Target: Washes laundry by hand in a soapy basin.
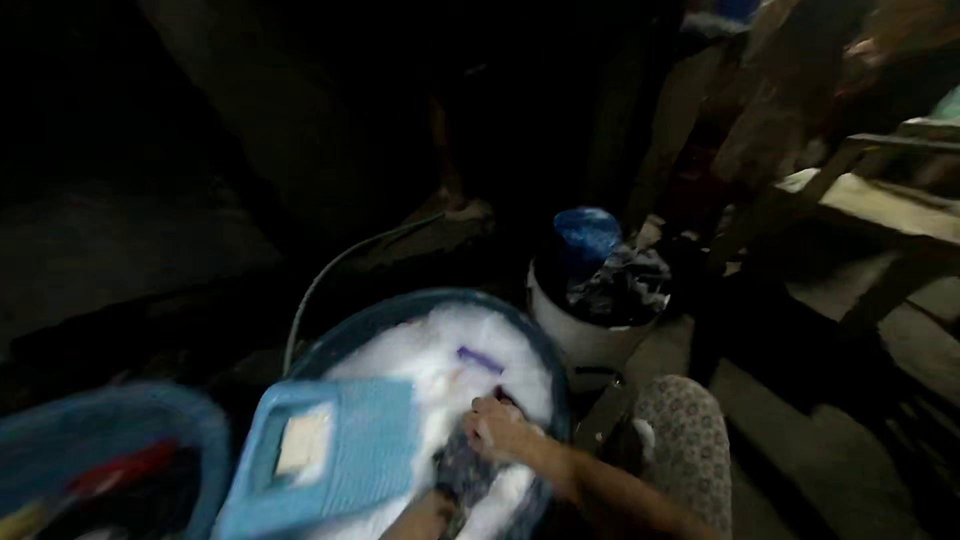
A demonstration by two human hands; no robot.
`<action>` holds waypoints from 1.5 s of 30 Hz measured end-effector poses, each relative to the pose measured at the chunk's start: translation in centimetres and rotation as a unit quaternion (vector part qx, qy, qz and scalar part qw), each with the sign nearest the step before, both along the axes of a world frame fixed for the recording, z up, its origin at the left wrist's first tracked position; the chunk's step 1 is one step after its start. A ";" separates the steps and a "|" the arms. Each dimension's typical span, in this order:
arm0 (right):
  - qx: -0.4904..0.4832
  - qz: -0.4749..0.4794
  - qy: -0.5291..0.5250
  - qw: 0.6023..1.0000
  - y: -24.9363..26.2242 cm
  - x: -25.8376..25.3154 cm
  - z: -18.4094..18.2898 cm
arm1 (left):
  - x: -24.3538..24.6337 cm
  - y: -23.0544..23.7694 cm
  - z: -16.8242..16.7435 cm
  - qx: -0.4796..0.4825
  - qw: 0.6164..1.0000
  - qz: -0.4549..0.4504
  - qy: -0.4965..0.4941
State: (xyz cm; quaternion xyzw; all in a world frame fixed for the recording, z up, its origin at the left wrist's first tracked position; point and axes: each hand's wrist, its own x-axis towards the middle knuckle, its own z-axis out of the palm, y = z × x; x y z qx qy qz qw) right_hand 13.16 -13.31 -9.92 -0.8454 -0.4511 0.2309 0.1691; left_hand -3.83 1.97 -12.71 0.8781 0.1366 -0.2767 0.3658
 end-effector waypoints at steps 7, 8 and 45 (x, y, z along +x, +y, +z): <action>-0.248 0.111 0.083 0.959 -2.7 -3.5 -1.9 | -0.8 -4.2 -0.7 0.132 0.973 0.070 0.175; -0.251 0.138 0.093 0.954 -2.9 -3.3 -1.7 | -0.9 -3.9 -0.7 0.120 0.975 0.051 0.181; 0.382 -0.235 0.699 0.557 7.7 -6.6 5.0 | 2.8 0.2 7.6 -0.159 0.715 0.479 -0.484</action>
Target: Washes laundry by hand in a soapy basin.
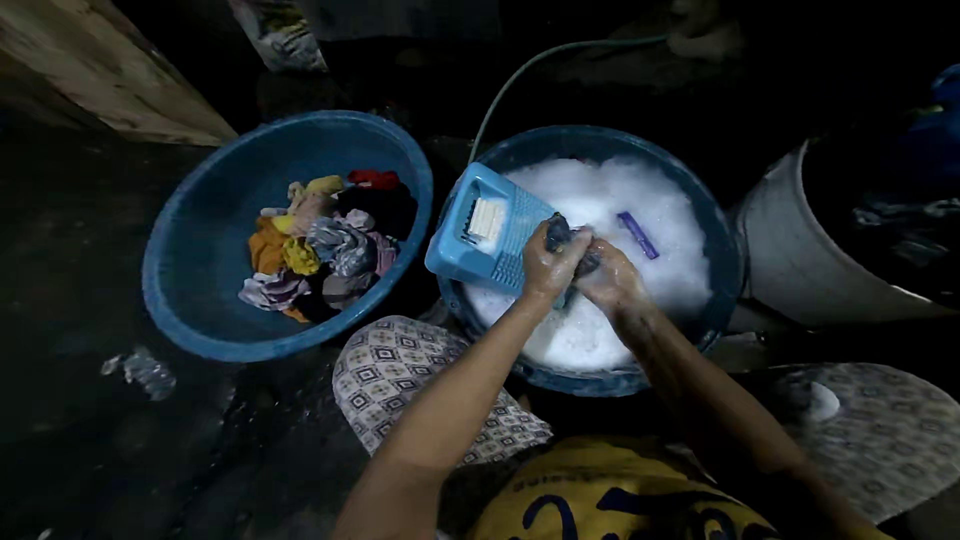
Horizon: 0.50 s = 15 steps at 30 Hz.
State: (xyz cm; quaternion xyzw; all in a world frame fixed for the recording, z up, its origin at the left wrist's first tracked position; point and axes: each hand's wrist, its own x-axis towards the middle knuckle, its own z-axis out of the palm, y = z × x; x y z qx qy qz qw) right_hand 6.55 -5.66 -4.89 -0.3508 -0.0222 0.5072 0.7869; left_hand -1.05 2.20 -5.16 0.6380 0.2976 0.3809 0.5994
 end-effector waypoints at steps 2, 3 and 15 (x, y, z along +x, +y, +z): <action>0.032 -0.036 -0.063 0.997 0.4 -0.1 0.1 | 0.5 0.0 0.6 -0.142 0.988 0.031 -0.055; 0.047 -0.049 -0.095 0.993 0.5 -0.2 0.0 | 0.7 0.0 0.9 -0.209 0.974 0.045 -0.078; 0.144 0.099 -0.799 0.575 -1.7 1.6 2.1 | 0.1 2.3 0.7 -0.263 0.939 -0.219 0.012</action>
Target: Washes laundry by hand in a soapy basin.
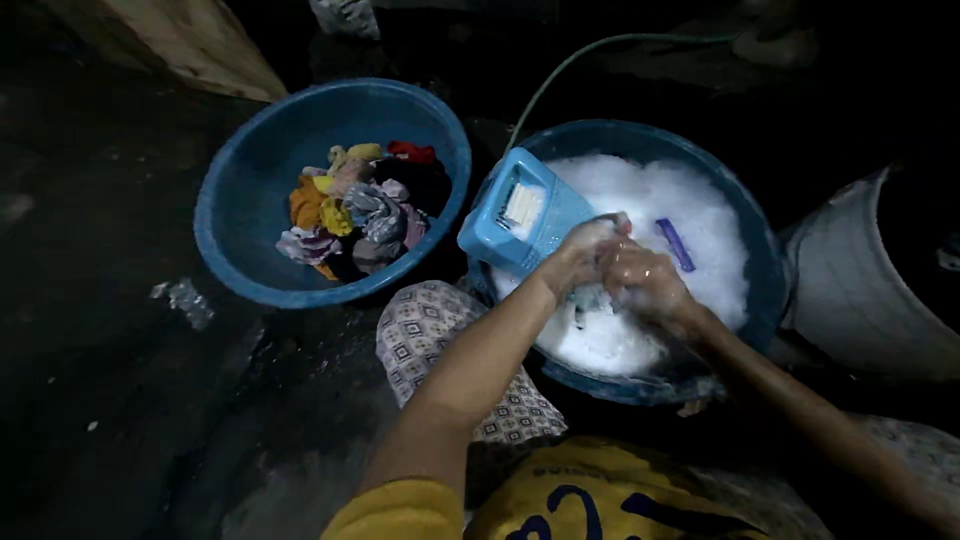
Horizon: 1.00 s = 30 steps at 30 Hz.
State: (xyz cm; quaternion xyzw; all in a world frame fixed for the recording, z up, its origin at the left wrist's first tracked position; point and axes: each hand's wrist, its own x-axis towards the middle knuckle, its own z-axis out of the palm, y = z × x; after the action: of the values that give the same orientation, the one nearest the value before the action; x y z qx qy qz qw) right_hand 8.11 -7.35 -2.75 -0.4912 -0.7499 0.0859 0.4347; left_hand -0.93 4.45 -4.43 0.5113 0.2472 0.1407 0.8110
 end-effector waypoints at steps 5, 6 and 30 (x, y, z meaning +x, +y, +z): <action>-0.041 0.089 -0.261 0.960 -2.8 -1.0 -1.0 | 1.1 -1.9 2.1 0.297 0.940 -0.154 0.063; -0.034 0.100 -0.282 0.954 -3.2 -1.1 -2.1 | 1.0 -2.5 2.2 0.337 0.922 -0.182 0.065; -0.539 0.052 -0.214 0.813 -0.5 -2.0 -9.7 | -10.7 16.4 17.4 0.752 0.543 0.083 0.364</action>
State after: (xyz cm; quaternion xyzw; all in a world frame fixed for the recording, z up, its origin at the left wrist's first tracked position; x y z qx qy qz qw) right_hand 6.06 -7.86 -12.47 -0.6130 -0.6821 0.3914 -0.0766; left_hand -11.59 20.85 12.97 0.9185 0.3656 0.1435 -0.0453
